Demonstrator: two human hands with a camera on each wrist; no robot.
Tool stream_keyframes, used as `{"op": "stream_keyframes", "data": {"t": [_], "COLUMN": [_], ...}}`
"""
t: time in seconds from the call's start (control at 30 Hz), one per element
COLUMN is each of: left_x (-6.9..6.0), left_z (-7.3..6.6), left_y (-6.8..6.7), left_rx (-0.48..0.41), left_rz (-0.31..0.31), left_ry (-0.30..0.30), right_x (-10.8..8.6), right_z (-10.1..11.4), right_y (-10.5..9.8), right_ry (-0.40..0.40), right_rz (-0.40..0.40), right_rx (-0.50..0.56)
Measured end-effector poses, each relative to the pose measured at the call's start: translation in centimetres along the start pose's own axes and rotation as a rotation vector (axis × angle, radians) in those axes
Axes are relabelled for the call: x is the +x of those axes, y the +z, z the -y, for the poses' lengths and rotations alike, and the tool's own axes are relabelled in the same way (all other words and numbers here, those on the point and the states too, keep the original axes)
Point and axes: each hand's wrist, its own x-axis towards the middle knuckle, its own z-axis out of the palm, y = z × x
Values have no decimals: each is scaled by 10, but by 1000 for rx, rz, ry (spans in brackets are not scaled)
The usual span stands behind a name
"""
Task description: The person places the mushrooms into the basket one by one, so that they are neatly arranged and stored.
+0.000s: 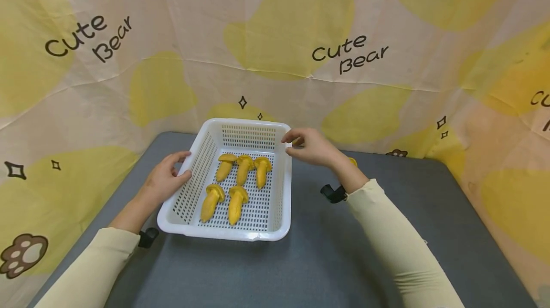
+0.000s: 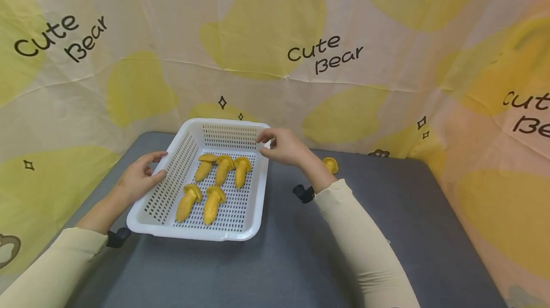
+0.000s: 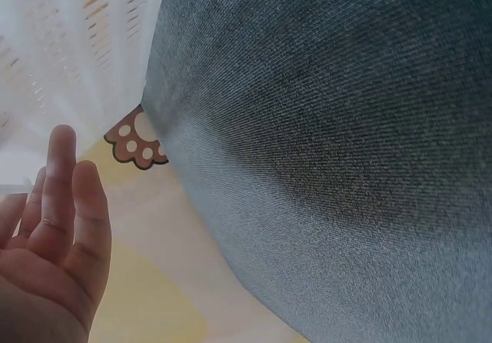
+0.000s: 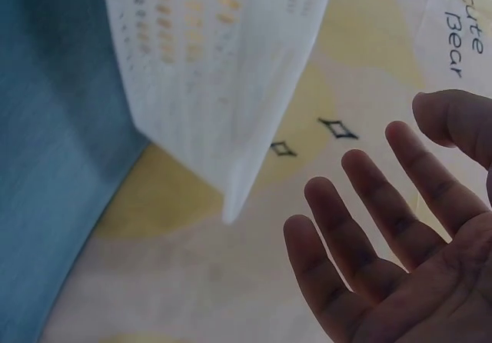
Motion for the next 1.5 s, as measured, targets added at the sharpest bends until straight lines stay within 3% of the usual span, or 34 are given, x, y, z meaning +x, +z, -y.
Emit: {"op": "stream_keyframes", "data": {"t": [0.57,1.0,1.5], "left_x": [1,2,2], "left_z": [4,5,2], "left_y": [1,2,0], "left_rx": [-3,-5,-14], "left_rz": [0,2,4], "left_ry": [-11,-9,-4], "right_x": [-23,-42,-54], "right_z": [-41,-86,-133], "right_y": [-23,-35,-38], "right_ry": [82,200,277], "right_rz": [-50,-50,-75], "right_rx": [52,-23,-54]}}
